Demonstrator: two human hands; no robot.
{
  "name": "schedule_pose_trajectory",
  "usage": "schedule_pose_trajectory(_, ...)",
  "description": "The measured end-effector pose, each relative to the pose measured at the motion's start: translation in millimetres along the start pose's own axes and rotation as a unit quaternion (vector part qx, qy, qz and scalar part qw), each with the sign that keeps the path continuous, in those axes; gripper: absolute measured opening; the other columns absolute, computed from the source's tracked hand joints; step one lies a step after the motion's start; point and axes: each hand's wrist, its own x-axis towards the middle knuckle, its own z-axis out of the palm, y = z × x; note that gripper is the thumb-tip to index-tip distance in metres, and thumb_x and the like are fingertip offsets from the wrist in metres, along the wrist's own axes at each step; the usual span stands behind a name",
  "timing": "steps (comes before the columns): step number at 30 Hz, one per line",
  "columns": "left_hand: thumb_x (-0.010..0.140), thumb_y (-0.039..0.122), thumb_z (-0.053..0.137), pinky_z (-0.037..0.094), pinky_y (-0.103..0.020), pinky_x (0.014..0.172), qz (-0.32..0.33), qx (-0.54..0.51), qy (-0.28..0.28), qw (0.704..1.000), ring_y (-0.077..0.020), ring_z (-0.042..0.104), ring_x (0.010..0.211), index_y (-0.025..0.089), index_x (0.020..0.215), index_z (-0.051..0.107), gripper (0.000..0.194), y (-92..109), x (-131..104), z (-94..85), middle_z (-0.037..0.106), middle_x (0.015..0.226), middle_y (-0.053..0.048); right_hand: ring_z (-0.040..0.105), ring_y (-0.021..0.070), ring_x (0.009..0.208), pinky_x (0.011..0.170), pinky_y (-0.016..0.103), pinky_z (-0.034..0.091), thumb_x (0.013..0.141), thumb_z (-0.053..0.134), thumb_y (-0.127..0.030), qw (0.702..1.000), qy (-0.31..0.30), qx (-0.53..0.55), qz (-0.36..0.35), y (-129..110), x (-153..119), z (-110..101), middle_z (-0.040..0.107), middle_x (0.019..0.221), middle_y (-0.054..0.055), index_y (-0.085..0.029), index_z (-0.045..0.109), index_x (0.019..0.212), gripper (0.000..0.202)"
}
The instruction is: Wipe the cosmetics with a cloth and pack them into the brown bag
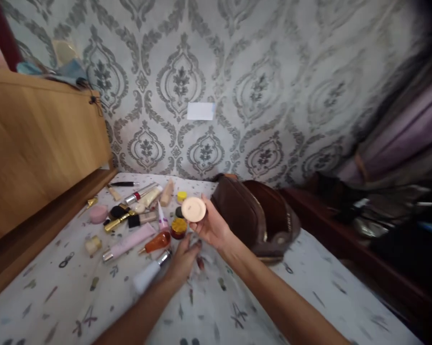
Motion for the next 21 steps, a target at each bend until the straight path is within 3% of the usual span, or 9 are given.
schedule_pose_trajectory(2,0.083,0.049,0.055,0.049,-0.024,0.051,0.036,-0.018,0.037,0.999,-0.0146,0.063,0.063,0.021,0.133,0.046,0.057,3,-7,2.4,0.068,0.1,-0.005,0.059,0.0102,0.049,0.041,0.018,0.05,0.102,0.04,-0.042,0.998,0.034,0.045,-0.015,9,-27,-20,0.068,0.068,0.0,-0.017,0.062,0.088,0.037)
schedule_pose_trajectory(4,0.085,0.051,0.055,0.056,-0.03,0.073,0.072,-0.002,0.104,0.992,-0.0225,0.067,0.098,0.022,0.132,0.048,0.056,7,-15,3.1,0.064,0.123,-0.009,0.06,0.0104,0.05,0.042,0.018,0.051,0.1,0.045,-0.043,0.996,0.047,0.063,-0.03,19,-46,-37,0.068,0.07,0.0,-0.016,0.064,0.088,0.035)
schedule_pose_trajectory(7,0.089,0.05,0.051,0.035,-0.04,0.114,0.108,0.068,0.213,0.969,-0.0266,0.038,0.141,0.022,0.136,0.045,0.055,15,-28,4.1,0.045,0.15,-0.01,0.061,0.0114,0.052,0.041,0.019,0.052,0.097,0.052,-0.044,0.995,0.055,0.076,-0.039,30,-61,-54,0.069,0.072,0.001,-0.016,0.065,0.089,0.032)
schedule_pose_trajectory(9,0.093,0.05,0.046,0.028,-0.045,0.118,0.151,0.117,0.233,0.954,-0.0279,0.038,0.141,0.021,0.136,0.044,0.052,22,-36,7.3,0.045,0.148,-0.012,0.062,0.0117,0.053,0.042,0.02,0.052,0.098,0.051,-0.042,0.992,0.067,0.096,-0.041,34,-65,-60,0.069,0.073,0.001,-0.016,0.065,0.092,0.031)
schedule_pose_trajectory(11,0.096,0.043,0.042,0.032,-0.047,0.115,0.25,0.188,0.201,0.928,-0.0278,0.046,0.134,0.021,0.133,0.047,0.043,27,-43,12.6,0.052,0.14,-0.012,0.063,0.0118,0.054,0.043,0.02,0.051,0.099,0.047,-0.042,0.99,0.067,0.12,-0.02,39,-70,-64,0.069,0.073,0.002,-0.015,0.065,0.093,0.034)
schedule_pose_trajectory(14,0.095,0.03,0.046,0.04,-0.042,0.108,0.428,0.351,0.092,0.828,-0.0253,0.051,0.127,0.024,0.126,0.052,0.032,24,-46,20.3,0.054,0.135,-0.009,0.066,0.0128,0.064,0.05,0.02,0.052,0.096,0.051,-0.048,0.985,0.024,0.171,0.023,51,-78,-68,0.071,0.078,0.004,-0.014,0.066,0.094,0.037)
schedule_pose_trajectory(17,0.093,0.023,0.05,0.045,-0.039,0.101,0.499,0.437,0.067,0.746,-0.024,0.054,0.119,0.024,0.121,0.055,0.029,16,-44,23.9,0.054,0.129,-0.01,0.068,0.0141,0.078,0.06,0.021,0.053,0.081,0.069,-0.055,0.978,-0.013,0.209,0.014,64,-84,-73,0.071,0.085,0.002,-0.016,0.063,0.095,0.041)
schedule_pose_trajectory(19,0.093,0.025,0.048,0.046,-0.04,0.098,0.499,0.426,0.087,0.75,-0.0243,0.056,0.114,0.023,0.118,0.055,0.026,13,-42,25.2,0.055,0.124,-0.01,0.067,0.0152,0.078,0.058,0.022,0.052,0.071,0.074,-0.062,0.982,-0.028,0.187,-0.006,69,-84,-75,0.07,0.087,0.001,-0.018,0.059,0.096,0.053)
schedule_pose_trajectory(21,0.094,0.03,0.047,0.046,-0.042,0.098,0.467,0.387,0.103,0.788,-0.0257,0.056,0.113,0.023,0.115,0.055,0.024,13,-41,27.1,0.057,0.122,-0.01,0.067,0.0167,0.074,0.05,0.022,0.048,0.065,0.071,-0.071,0.99,-0.046,0.131,-0.027,69,-84,-78,0.069,0.089,0.001,-0.02,0.054,0.099,0.064)
